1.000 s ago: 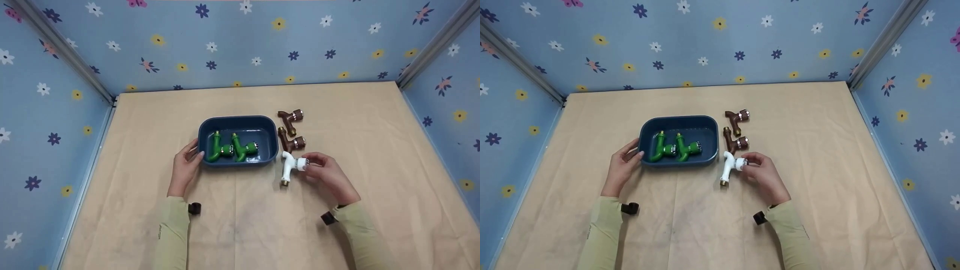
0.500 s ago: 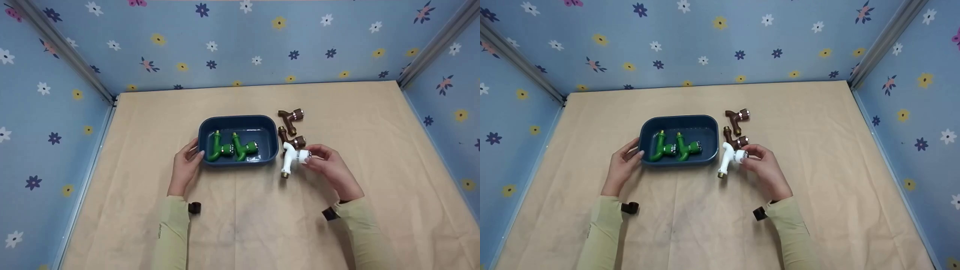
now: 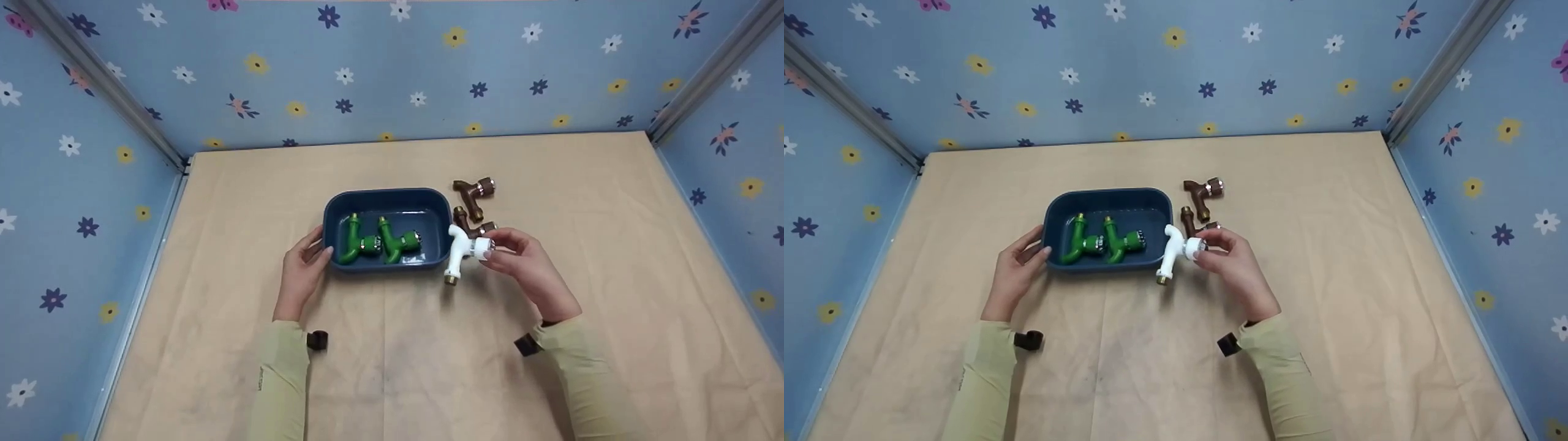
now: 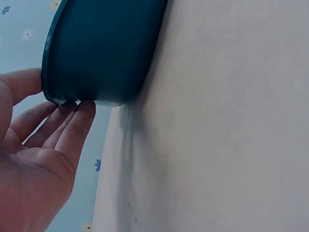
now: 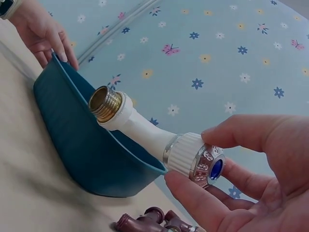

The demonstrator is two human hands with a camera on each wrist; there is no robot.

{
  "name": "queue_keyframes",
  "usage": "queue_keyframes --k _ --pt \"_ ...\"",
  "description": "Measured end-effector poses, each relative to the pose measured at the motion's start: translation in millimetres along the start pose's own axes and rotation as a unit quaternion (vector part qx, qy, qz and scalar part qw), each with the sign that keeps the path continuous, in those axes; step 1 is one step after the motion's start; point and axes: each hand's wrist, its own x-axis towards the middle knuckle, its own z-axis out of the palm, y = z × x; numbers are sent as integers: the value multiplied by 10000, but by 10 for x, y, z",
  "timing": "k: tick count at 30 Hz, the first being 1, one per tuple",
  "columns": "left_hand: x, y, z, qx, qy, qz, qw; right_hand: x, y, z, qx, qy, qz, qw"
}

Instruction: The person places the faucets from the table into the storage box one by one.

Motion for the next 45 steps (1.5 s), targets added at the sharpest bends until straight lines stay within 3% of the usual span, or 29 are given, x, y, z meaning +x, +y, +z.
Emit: queue_keyframes --k 12,24,45 --pt "5 -28 -5 -67 44 89 9999 80 10 183 -199 12 -33 9998" --pt "4 -42 -5 -125 53 105 9999 193 -3 360 99 9 33 9999" --pt "10 -60 -7 -153 55 138 9998 427 -40 648 -517 110 133 9985"
